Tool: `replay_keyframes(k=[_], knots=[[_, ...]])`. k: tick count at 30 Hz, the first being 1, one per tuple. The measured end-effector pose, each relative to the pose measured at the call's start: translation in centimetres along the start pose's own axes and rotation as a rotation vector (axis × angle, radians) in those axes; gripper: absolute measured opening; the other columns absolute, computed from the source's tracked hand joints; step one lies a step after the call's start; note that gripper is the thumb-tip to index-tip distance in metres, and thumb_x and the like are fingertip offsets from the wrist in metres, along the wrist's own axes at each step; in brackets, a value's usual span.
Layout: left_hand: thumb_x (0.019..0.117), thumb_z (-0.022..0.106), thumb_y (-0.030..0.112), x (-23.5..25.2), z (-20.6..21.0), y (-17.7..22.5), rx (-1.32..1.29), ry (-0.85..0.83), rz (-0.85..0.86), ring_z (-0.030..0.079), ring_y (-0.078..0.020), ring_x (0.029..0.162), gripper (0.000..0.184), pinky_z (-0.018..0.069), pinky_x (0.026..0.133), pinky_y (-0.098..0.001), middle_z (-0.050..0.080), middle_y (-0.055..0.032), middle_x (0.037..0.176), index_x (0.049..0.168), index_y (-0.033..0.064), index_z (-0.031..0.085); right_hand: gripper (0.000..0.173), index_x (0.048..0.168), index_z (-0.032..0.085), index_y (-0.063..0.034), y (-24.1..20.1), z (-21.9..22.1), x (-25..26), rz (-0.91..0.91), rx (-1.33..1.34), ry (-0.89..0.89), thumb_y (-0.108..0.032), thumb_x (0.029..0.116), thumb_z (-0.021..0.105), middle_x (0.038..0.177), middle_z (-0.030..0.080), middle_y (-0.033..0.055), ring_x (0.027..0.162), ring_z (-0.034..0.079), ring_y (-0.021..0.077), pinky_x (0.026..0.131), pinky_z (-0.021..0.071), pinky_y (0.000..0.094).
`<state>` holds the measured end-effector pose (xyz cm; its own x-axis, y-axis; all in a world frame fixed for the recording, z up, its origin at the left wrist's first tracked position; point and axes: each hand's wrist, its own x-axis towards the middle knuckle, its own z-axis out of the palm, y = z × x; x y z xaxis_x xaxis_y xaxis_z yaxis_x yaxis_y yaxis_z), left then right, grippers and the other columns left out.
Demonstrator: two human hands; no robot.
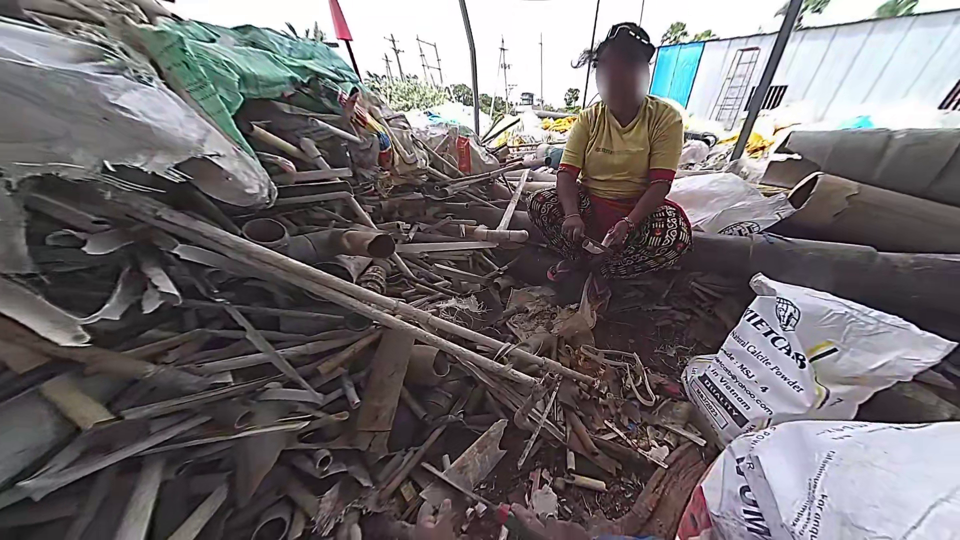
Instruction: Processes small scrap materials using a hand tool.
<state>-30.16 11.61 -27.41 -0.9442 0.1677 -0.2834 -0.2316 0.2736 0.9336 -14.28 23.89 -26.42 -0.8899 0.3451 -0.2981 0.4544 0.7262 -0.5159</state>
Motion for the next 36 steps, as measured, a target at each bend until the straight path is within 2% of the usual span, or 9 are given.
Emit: replay_keyframes(k=[2,4,9,12,15,23,28,33,36], knots=[[0.1099,0.045,0.009,-0.3,-0.2,0.9,-0.098,-0.059,-0.079,0.071,-0.0319,0.105,0.039,0.0593,0.090,-0.0426,0.056,-0.0324,0.133,0.144,-0.0096,0.041,0.056,0.166,0.024,-0.0268,1.3,-1.7,1.6,0.253,0.076,-0.106,-0.033,0.1119,0.038,0.134,0.064,0.0247,0.122,0.064,0.0433,0.101,0.0490,0.0619],[0.1105,0.043,0.008,-0.1,-0.1,1.4,-0.161,-0.074,-0.105,0.072,-0.0309,0.103,0.039,0.0597,0.089,-0.0409,0.057,-0.0320,0.133,0.146,-0.0080,0.040,0.058,0.166,0.020,-0.0249,2.1,-2.2,2.5,0.358,0.101,-0.101,-0.034,0.1119,0.036,0.138,0.062,0.0230,0.126,0.062,0.0407,0.104,0.0480,0.0598],[0.1103,0.046,0.011,0.4,-0.3,1.5,0.040,-0.055,-0.056,0.065,-0.0389,0.120,0.042,0.0508,0.104,-0.0510,0.057,-0.0326,0.137,0.147,-0.0089,0.042,0.054,0.164,0.031,-0.0230,0.0,-0.4,0.9,0.051,0.007,-0.082,-0.033,0.1113,0.038,0.127,0.067,0.0253,0.114,0.067,0.0431,0.097,0.0508,0.0590],[0.1111,0.042,0.010,-0.2,-0.4,1.4,-0.041,-0.079,-0.106,0.067,-0.0346,0.118,0.042,0.0558,0.100,-0.0445,0.055,-0.0312,0.139,0.149,-0.0081,0.038,0.055,0.164,0.030,-0.0252,0.1,-1.2,1.0,0.138,-0.031,-0.097,-0.030,0.1107,0.040,0.134,0.065,0.0231,0.119,0.066,0.0421,0.099,0.0500,0.0591],[0.1112,0.040,0.007,-0.6,-0.4,2.4,-0.175,-0.093,-0.127,0.067,-0.0333,0.118,0.044,0.0564,0.099,-0.0418,0.050,-0.0318,0.145,0.152,-0.0077,0.032,0.055,0.164,0.031,-0.0199,-0.5,-1.5,1.2,0.206,-0.032,-0.102,-0.025,0.1101,0.041,0.137,0.063,0.0221,0.121,0.065,0.0415,0.100,0.0495,0.0581],[0.1110,0.039,0.006,-0.6,-0.4,2.8,-0.168,-0.094,-0.118,0.070,-0.0305,0.115,0.042,0.0580,0.098,-0.0386,0.050,-0.0305,0.144,0.151,-0.0078,0.034,0.056,0.164,0.026,-0.0187,1.4,-2.4,2.7,0.476,0.021,-0.087,-0.030,0.1112,0.040,0.135,0.064,0.0230,0.123,0.064,0.0402,0.102,0.0495,0.0578],[0.1108,0.040,0.006,-0.2,-0.4,2.8,-0.192,-0.035,-0.096,0.070,-0.0294,0.114,0.042,0.0578,0.097,-0.0386,0.051,-0.0303,0.143,0.150,-0.0081,0.034,0.057,0.164,0.028,-0.0193,-0.5,-1.7,1.5,0.209,-0.043,-0.133,-0.029,0.1104,0.044,0.131,0.066,0.0234,0.119,0.065,0.0419,0.101,0.0492,0.0576],[0.1110,0.040,0.006,-0.3,-0.5,2.7,-0.183,-0.026,-0.103,0.070,-0.0293,0.112,0.041,0.0584,0.096,-0.0380,0.051,-0.0299,0.144,0.149,-0.0078,0.036,0.057,0.164,0.026,-0.0194,1.4,-2.0,2.8,0.422,0.019,-0.136,-0.030,0.1108,0.042,0.136,0.064,0.0218,0.125,0.063,0.0401,0.103,0.0485,0.0583],[0.1114,0.039,0.007,0.1,-0.5,2.8,-0.187,-0.009,-0.114,0.071,-0.0284,0.111,0.042,0.0585,0.095,-0.0376,0.051,-0.0297,0.143,0.151,-0.0068,0.034,0.057,0.164,0.026,-0.0187,0.1,-1.7,1.8,0.263,0.005,-0.165,-0.031,0.1110,0.042,0.134,0.064,0.0224,0.123,0.064,0.0405,0.103,0.0482,0.0576]])
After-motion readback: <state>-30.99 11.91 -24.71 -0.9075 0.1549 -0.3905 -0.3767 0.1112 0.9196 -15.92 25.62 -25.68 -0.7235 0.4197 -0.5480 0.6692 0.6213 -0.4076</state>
